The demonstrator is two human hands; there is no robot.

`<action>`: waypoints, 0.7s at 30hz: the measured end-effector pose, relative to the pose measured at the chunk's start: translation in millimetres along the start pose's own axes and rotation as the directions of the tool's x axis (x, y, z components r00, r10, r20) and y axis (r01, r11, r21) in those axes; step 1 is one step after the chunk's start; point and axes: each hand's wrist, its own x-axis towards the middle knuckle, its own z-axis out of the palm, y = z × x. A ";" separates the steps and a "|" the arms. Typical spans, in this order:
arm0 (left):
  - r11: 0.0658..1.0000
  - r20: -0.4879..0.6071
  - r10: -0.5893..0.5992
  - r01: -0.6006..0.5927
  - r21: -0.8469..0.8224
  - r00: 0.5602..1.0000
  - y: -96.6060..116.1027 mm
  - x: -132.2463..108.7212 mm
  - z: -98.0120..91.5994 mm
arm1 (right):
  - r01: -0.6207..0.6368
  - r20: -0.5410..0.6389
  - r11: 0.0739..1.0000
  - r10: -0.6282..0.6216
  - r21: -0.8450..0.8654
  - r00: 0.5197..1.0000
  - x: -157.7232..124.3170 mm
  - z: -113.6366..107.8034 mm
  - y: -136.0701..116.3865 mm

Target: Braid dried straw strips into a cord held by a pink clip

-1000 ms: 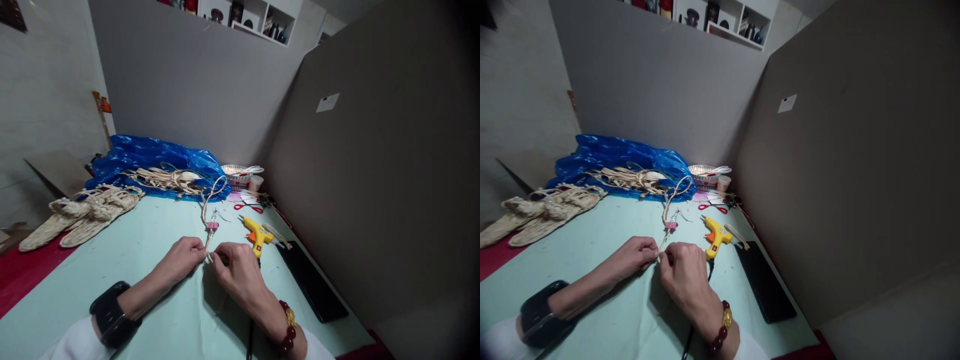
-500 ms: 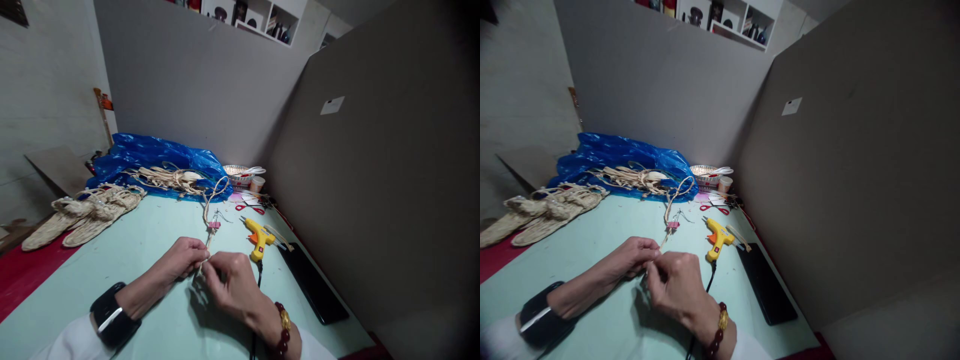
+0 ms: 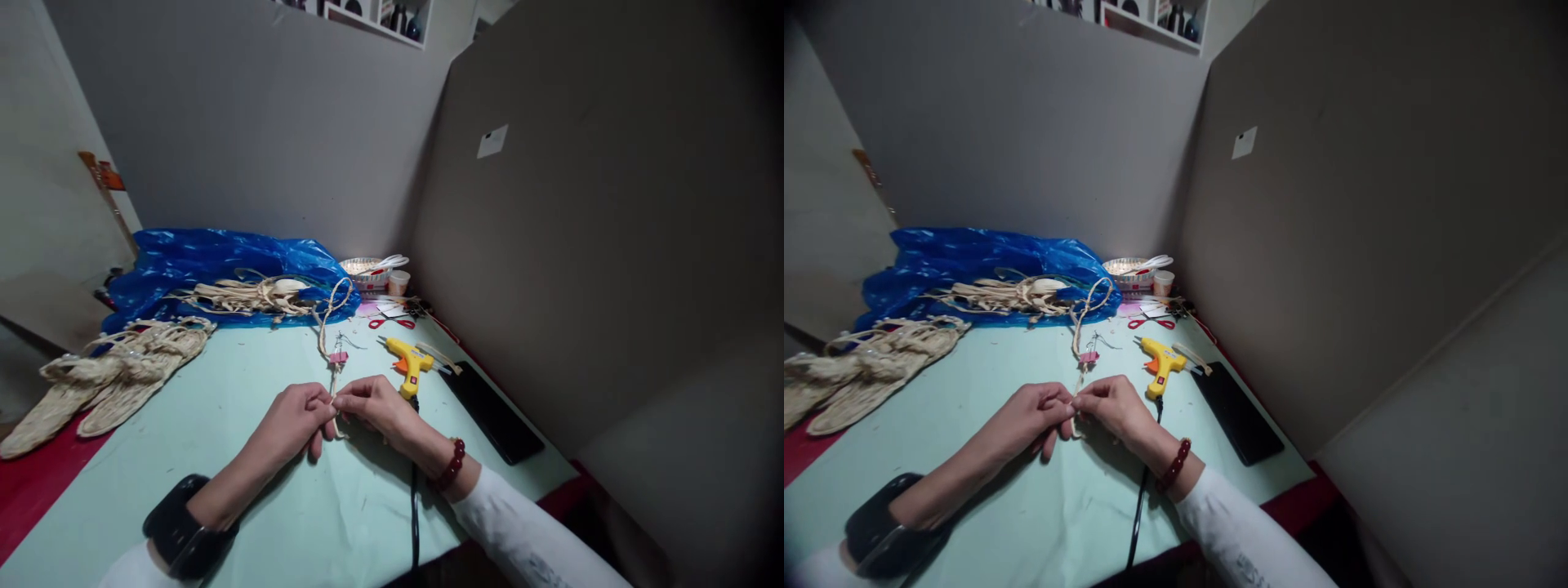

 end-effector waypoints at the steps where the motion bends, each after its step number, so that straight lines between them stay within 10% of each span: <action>1: 0.999 -0.003 0.011 -0.011 0.037 1.000 -0.9 0.2 -0.2 | -0.009 -0.041 1.000 0.008 -0.013 0.999 0.5 0.6 0.6; 12: 0.930 -0.066 0.081 -0.051 0.365 0.995 23.3 -14.7 -5.9 | 0.138 -0.166 0.934 -0.202 -0.329 0.965 -4.2 2.0 0.8; 21: 0.684 -0.066 0.236 -0.118 0.720 0.969 14.3 -31.2 27.9 | 0.091 -0.051 0.991 -0.097 -0.100 0.994 -7.8 -2.5 -2.9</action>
